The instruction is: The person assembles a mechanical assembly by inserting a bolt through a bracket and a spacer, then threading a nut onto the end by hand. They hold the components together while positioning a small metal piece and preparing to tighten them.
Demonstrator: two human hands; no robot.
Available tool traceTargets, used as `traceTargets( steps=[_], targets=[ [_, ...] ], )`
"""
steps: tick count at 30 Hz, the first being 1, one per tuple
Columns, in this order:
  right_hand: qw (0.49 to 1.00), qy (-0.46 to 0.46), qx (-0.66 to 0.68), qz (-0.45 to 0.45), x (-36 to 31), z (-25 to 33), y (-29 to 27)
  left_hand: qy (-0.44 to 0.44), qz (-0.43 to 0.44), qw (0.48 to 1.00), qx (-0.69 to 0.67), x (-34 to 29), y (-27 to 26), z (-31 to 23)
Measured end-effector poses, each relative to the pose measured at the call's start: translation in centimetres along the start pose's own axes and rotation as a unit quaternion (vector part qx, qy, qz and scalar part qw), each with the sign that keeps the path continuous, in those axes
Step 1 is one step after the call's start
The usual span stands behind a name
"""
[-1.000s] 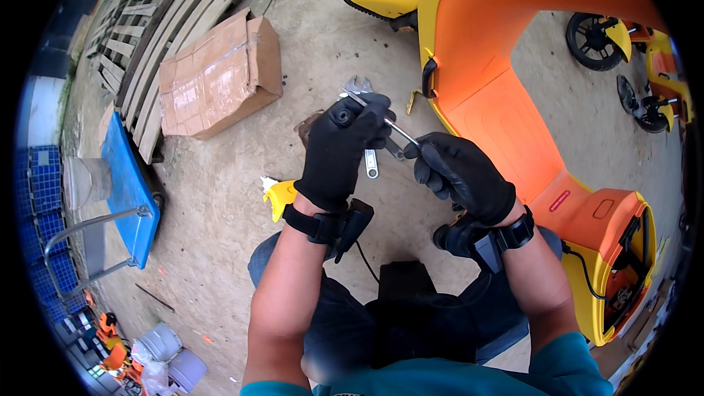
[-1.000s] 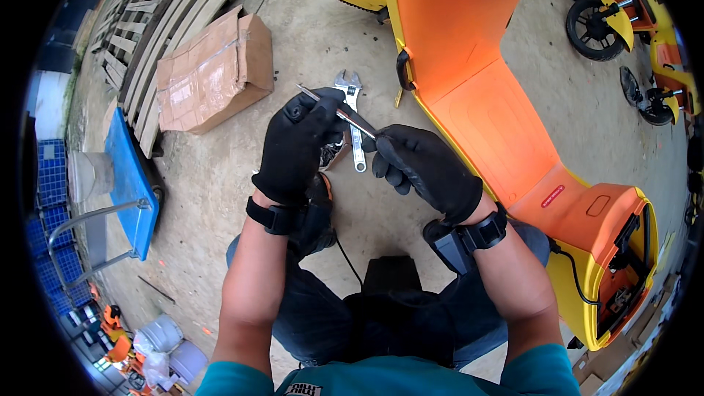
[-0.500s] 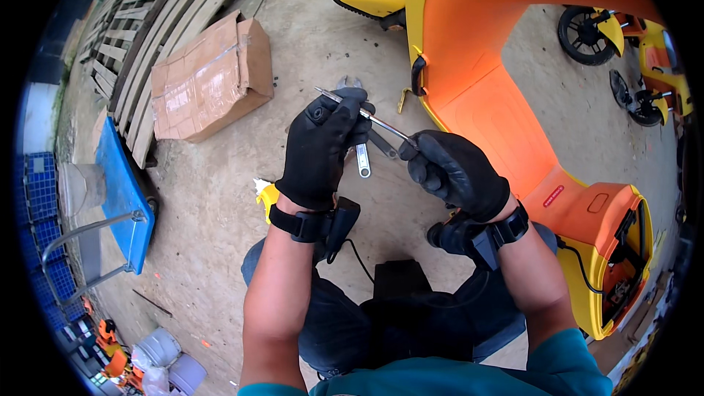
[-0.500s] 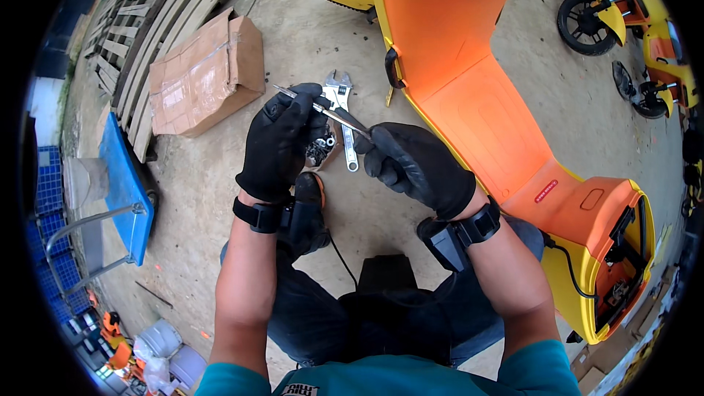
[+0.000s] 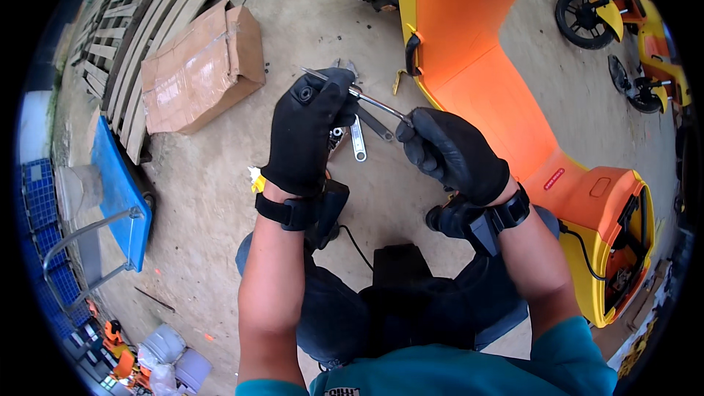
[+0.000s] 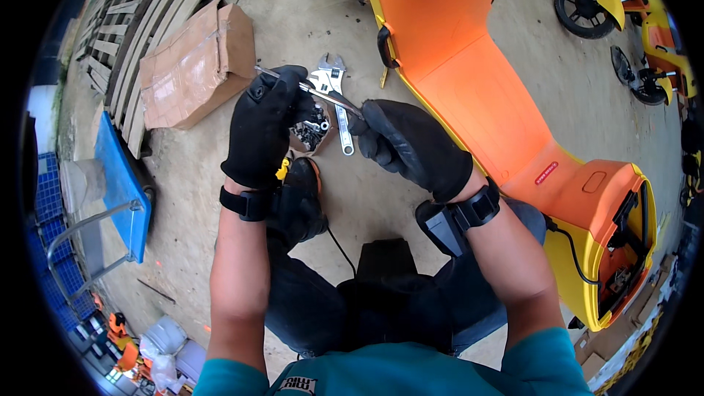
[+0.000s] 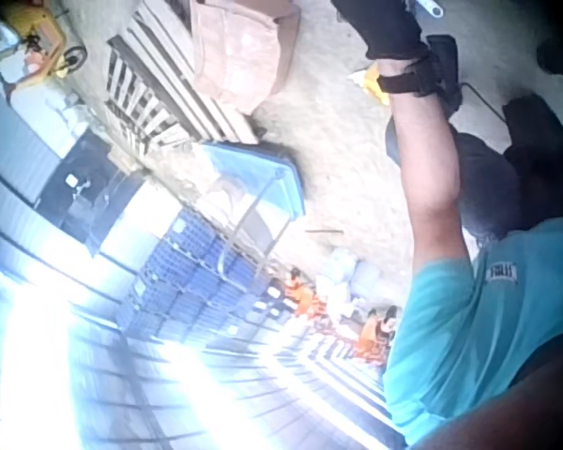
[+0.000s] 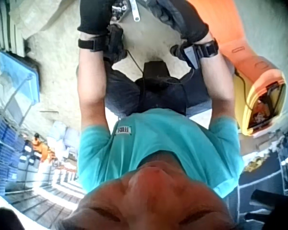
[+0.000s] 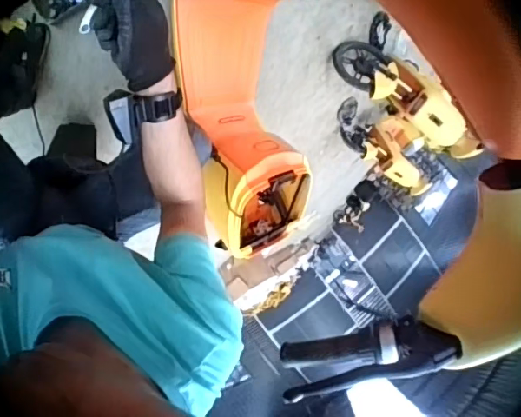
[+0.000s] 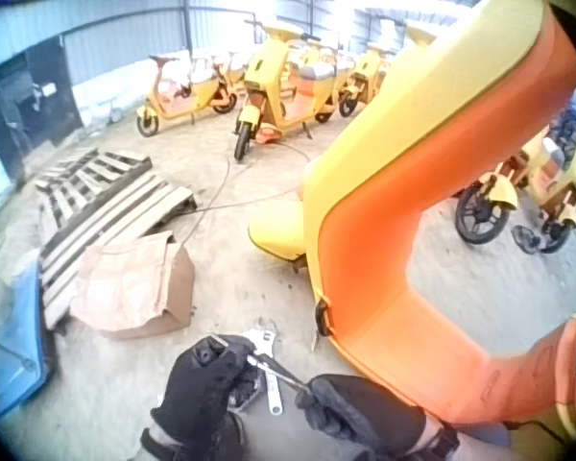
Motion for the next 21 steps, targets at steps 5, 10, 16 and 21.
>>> traceTargets(
  steps=[5, 10, 16, 21],
  targets=[
    [1.000, -0.004, -0.014, -0.004, 0.11, 0.18, 0.21, -0.007, 0.007, 0.999, 0.033, 0.02, -0.45, -0.04],
    [1.000, 0.003, -0.012, 0.020, 0.03, 0.34, 0.59, 0.012, 0.025, 1.000, 0.013, 0.01, -0.62, 0.14],
    [0.999, 0.021, -0.031, 0.017, 0.29, -0.02, 0.32, 0.008, 0.040, 0.999, -0.010, 0.24, -0.39, 0.40],
    [0.999, 0.015, -0.031, 0.028, 0.67, -0.33, -0.01, 0.000, 0.031, 0.999, 0.006, 0.13, -0.44, 0.31]
  ],
)
Point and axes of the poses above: each hand's wrist, its own x-axis towards the middle knuckle, its own y-axis out of the palm, z = x × y, the point moved 7 cm from there along x, towards the middle knuckle, and after that the axes turned 14 degrees about x, right-handed, at the moved point
